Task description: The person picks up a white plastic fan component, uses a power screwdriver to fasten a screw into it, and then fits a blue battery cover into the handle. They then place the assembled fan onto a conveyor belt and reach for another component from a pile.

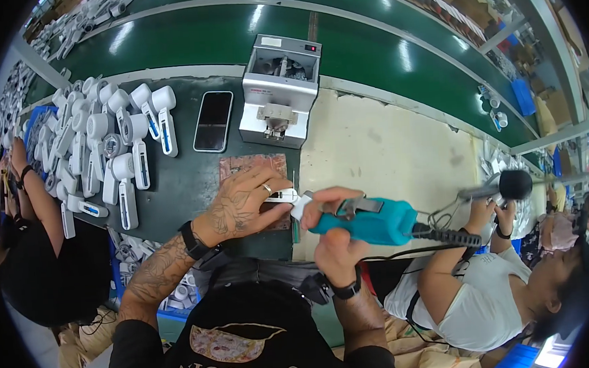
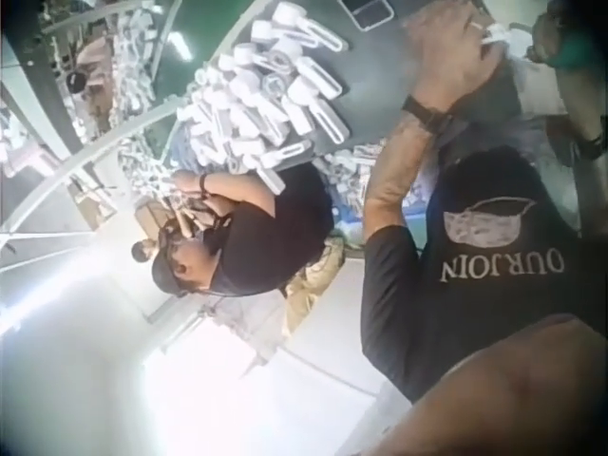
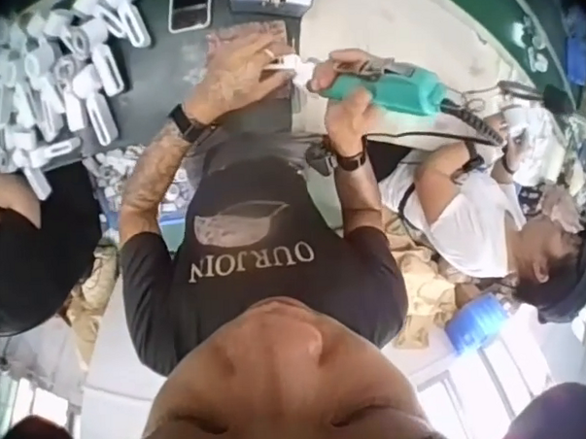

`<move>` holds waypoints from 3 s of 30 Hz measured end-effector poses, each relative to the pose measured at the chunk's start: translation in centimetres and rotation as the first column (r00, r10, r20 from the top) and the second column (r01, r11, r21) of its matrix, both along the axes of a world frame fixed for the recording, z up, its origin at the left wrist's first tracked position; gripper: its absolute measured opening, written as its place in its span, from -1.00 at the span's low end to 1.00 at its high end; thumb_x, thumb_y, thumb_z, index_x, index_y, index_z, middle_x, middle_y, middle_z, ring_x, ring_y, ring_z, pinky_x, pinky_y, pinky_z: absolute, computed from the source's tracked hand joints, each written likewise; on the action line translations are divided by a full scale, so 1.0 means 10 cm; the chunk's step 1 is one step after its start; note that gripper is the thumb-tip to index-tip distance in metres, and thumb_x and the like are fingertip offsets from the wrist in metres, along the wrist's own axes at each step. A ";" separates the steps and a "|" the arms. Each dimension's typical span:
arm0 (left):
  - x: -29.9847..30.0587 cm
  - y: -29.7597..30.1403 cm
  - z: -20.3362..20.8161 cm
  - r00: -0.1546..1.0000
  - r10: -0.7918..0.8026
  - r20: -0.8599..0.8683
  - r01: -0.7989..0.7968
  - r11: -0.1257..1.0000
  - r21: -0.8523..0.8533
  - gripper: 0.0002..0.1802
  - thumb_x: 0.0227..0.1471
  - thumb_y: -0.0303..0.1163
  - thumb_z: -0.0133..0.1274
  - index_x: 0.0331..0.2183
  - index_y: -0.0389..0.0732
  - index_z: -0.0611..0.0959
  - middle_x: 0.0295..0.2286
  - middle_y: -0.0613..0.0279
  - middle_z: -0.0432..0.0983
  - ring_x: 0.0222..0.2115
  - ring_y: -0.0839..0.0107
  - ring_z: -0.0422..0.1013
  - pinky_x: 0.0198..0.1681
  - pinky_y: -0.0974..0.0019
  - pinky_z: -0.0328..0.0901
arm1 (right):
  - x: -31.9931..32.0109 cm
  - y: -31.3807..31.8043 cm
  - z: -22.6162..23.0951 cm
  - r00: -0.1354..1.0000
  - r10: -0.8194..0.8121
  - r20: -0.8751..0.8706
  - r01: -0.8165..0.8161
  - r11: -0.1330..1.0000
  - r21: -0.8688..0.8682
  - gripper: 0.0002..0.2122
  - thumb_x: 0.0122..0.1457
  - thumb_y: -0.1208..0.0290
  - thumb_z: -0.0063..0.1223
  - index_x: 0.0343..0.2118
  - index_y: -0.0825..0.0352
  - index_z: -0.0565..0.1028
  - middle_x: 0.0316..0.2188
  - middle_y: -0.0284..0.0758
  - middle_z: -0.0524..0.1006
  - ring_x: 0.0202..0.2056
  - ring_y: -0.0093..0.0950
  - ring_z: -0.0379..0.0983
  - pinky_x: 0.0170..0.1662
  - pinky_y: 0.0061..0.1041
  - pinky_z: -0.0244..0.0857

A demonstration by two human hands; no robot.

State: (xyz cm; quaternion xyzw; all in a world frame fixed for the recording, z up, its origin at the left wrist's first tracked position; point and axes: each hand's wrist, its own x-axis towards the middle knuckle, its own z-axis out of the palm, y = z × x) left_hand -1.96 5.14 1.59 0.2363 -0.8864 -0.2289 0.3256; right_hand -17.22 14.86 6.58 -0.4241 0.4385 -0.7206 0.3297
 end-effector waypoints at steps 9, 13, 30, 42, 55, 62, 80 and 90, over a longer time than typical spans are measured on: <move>0.07 -0.01 -0.19 1.000 0.014 0.005 -0.014 0.998 0.054 -0.63 0.00 -0.16 0.19 -0.20 -0.20 0.63 -0.09 0.07 0.50 0.02 0.13 0.38 0.09 0.00 0.25 | 0.18 -0.50 -0.10 1.000 0.016 -0.019 -0.018 0.996 -0.091 -0.33 0.12 -0.25 0.05 -0.17 0.45 0.34 -0.62 -0.32 0.34 -0.60 -0.49 0.30 -0.52 -0.49 0.22; 0.07 0.00 -0.16 0.998 0.051 0.047 -0.053 0.998 0.042 -0.61 0.01 -0.14 0.17 -0.19 -0.20 0.63 -0.08 0.08 0.49 0.00 0.10 0.39 0.08 0.04 0.27 | 0.21 -0.53 -0.12 0.999 0.004 -0.044 -0.007 0.998 -0.063 -0.32 0.11 -0.26 0.06 -0.18 0.45 0.36 -0.64 -0.33 0.33 -0.62 -0.50 0.29 -0.53 -0.49 0.21; 0.07 0.02 -0.15 0.998 0.055 0.021 -0.057 0.995 0.085 -0.60 -0.03 -0.18 0.21 -0.22 -0.25 0.59 -0.18 0.08 0.50 -0.08 0.07 0.42 0.08 0.05 0.27 | 0.21 -0.55 -0.12 0.996 0.007 -0.091 -0.014 0.997 -0.075 -0.32 0.12 -0.24 0.07 -0.18 0.46 0.31 -0.66 -0.33 0.32 -0.63 -0.49 0.29 -0.55 -0.49 0.23; 0.04 -0.07 -0.17 0.988 -0.002 -0.156 0.007 1.000 0.028 -0.69 -0.13 -0.34 0.32 -0.42 -0.20 0.49 -0.38 0.21 0.48 -0.35 0.14 0.45 -0.26 0.15 0.35 | 0.16 -0.56 -0.16 0.996 0.044 -0.080 -0.050 0.996 -0.072 -0.32 0.12 -0.24 0.08 -0.18 0.48 0.31 -0.67 -0.31 0.32 -0.64 -0.48 0.29 -0.55 -0.49 0.22; 0.07 -0.07 -0.20 0.989 -0.048 -0.139 0.057 0.996 0.066 -0.65 -0.14 -0.33 0.32 -0.38 -0.23 0.48 -0.36 0.18 0.48 -0.34 0.13 0.45 -0.28 0.16 0.35 | 0.16 -0.54 -0.19 0.997 0.053 -0.052 -0.056 0.997 -0.059 -0.30 0.11 -0.25 0.09 -0.19 0.49 0.33 -0.66 -0.32 0.33 -0.64 -0.49 0.29 -0.55 -0.49 0.21; 0.05 -0.04 -0.14 1.000 0.005 -0.023 -0.003 0.993 0.116 -0.63 -0.05 -0.18 0.23 -0.26 -0.24 0.62 -0.23 0.02 0.52 -0.13 0.02 0.43 -0.06 0.08 0.35 | 0.15 -0.56 -0.17 0.997 0.043 -0.066 -0.047 0.997 -0.056 -0.31 0.10 -0.24 0.10 -0.18 0.49 0.35 -0.66 -0.33 0.34 -0.62 -0.49 0.31 -0.51 -0.49 0.24; 0.19 -0.14 -0.11 0.989 0.021 0.145 -0.035 0.994 0.099 -0.59 0.02 -0.15 0.12 -0.13 -0.18 0.60 -0.05 0.14 0.42 -0.02 0.11 0.32 0.11 -0.05 0.20 | 0.13 -1.56 0.01 0.962 -0.022 -0.271 -0.016 0.990 -0.137 -0.67 0.33 0.15 -0.02 -0.25 0.40 0.44 -0.59 -0.36 0.45 -0.54 -0.56 0.40 -0.47 -0.58 0.25; 0.18 -0.15 -0.16 0.982 0.039 0.185 -0.057 0.994 0.096 -0.52 0.06 -0.13 0.09 -0.03 -0.18 0.56 0.00 0.14 0.40 0.02 0.10 0.28 0.18 -0.06 0.15 | 0.17 -1.42 -0.10 0.973 0.044 -0.226 -0.051 0.998 -0.024 -0.66 0.31 0.13 0.00 -0.27 0.40 0.42 -0.59 -0.35 0.44 -0.56 -0.54 0.38 -0.48 -0.54 0.27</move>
